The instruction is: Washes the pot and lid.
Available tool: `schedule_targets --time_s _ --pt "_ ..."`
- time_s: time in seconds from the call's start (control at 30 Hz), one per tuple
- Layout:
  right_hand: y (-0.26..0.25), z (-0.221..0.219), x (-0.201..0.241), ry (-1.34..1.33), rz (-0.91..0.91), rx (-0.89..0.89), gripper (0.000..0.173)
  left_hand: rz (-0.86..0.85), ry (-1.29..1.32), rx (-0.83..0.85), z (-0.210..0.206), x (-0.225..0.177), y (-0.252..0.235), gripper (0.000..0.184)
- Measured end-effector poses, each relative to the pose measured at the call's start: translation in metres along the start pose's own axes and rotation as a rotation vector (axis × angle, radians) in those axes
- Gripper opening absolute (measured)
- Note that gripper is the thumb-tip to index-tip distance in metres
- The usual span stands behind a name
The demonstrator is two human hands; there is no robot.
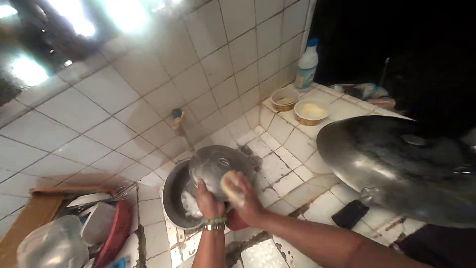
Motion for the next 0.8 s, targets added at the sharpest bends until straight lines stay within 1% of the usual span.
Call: schedule_targets --time_s 0.03,0.1,0.17,0.2,0.23,0.3,0.33,0.37,0.4,0.47,0.5,0.53,0.57,0.6,0.63,0.67,0.7,0.73,0.77,0.8 --pt "0.003 -0.008 0.013 -0.024 0.107 0.047 0.049 -0.021 -0.083 -0.009 -0.001 0.002 0.004 0.042" --pt "-0.029 0.000 0.024 -0.073 0.093 0.188 0.053 -0.100 -0.285 -0.005 -0.002 0.003 0.014 0.042" --pt "-0.080 0.025 0.022 -0.028 -0.049 0.309 0.055 -0.170 -0.411 -0.014 -0.002 0.000 0.031 0.038" --pt "-0.102 0.040 0.015 -0.027 -0.162 0.328 0.055 -0.208 -0.465 -0.006 -0.002 -0.002 0.042 0.037" --pt "-0.116 0.052 0.003 -0.062 -0.272 0.281 0.055 -0.262 -0.508 0.014 -0.001 -0.004 0.053 0.034" --pt "-0.121 0.071 -0.029 -0.228 -0.462 0.063 0.054 -0.406 -0.531 0.104 0.005 -0.007 0.069 0.031" --pt "-0.115 0.077 -0.042 -0.321 -0.552 -0.066 0.055 -0.512 -0.519 0.167 0.010 -0.009 0.073 0.032" --pt "-0.106 0.079 -0.052 -0.409 -0.620 -0.200 0.056 -0.616 -0.504 0.235 0.014 -0.010 0.074 0.037" --pt "-0.097 0.079 -0.057 -0.488 -0.646 -0.331 0.056 -0.717 -0.512 0.276 0.018 -0.012 0.073 0.046" --pt "-0.087 0.080 -0.051 -0.644 -0.642 -0.613 0.054 -0.913 -0.543 0.239 0.022 -0.020 0.064 0.058" --pt "-0.086 0.083 -0.046 -0.748 -0.617 -0.742 0.048 -0.925 -0.545 0.202 0.024 -0.025 0.057 0.062" --pt "-0.088 0.086 -0.042 -0.847 -0.571 -0.851 0.037 -0.830 -0.545 0.184 0.026 -0.032 0.052 0.064" --pt "-0.089 0.089 -0.040 -0.934 -0.492 -0.886 0.028 -0.619 -0.521 0.175 0.027 -0.041 0.049 0.061" --pt "-0.088 0.093 -0.040 -0.952 -0.407 -0.829 0.023 -0.336 -0.417 0.121 0.025 -0.050 0.048 0.053" --pt "-0.087 0.098 -0.042 -0.872 -0.364 -0.674 0.020 -0.081 -0.292 0.019 0.022 -0.059 0.047 0.038" --pt "-0.086 0.104 -0.045 -0.690 -0.356 -0.417 0.014 0.094 -0.219 -0.057 0.022 -0.066 0.044 0.024" --pt "-0.089 0.108 -0.047 -0.487 -0.373 -0.098 0.023 0.174 -0.194 -0.053 0.027 -0.072 0.040 0.020" --pt "-0.093 0.102 -0.051 -0.303 -0.365 0.203 0.032 0.180 -0.198 -0.024 0.035 -0.075 0.035 0.021" --pt "-0.093 0.088 -0.050 -0.185 -0.310 0.427 0.036 0.153 -0.214 -0.001 0.040 -0.075 0.032 0.026" --pt "-0.091 0.069 -0.043 -0.129 -0.231 0.595 0.038 0.121 -0.236 0.015 0.043 -0.072 0.029 0.032"
Point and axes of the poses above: each hand's wrist, its own y-axis away from the middle knuckle, its own z-axis out of the back of the hand, x = y × z, the point moved 2 cm from there along -y, towards the middle knuckle, and after that the axes turned 15 degrees about z, right-handed, at the moved point
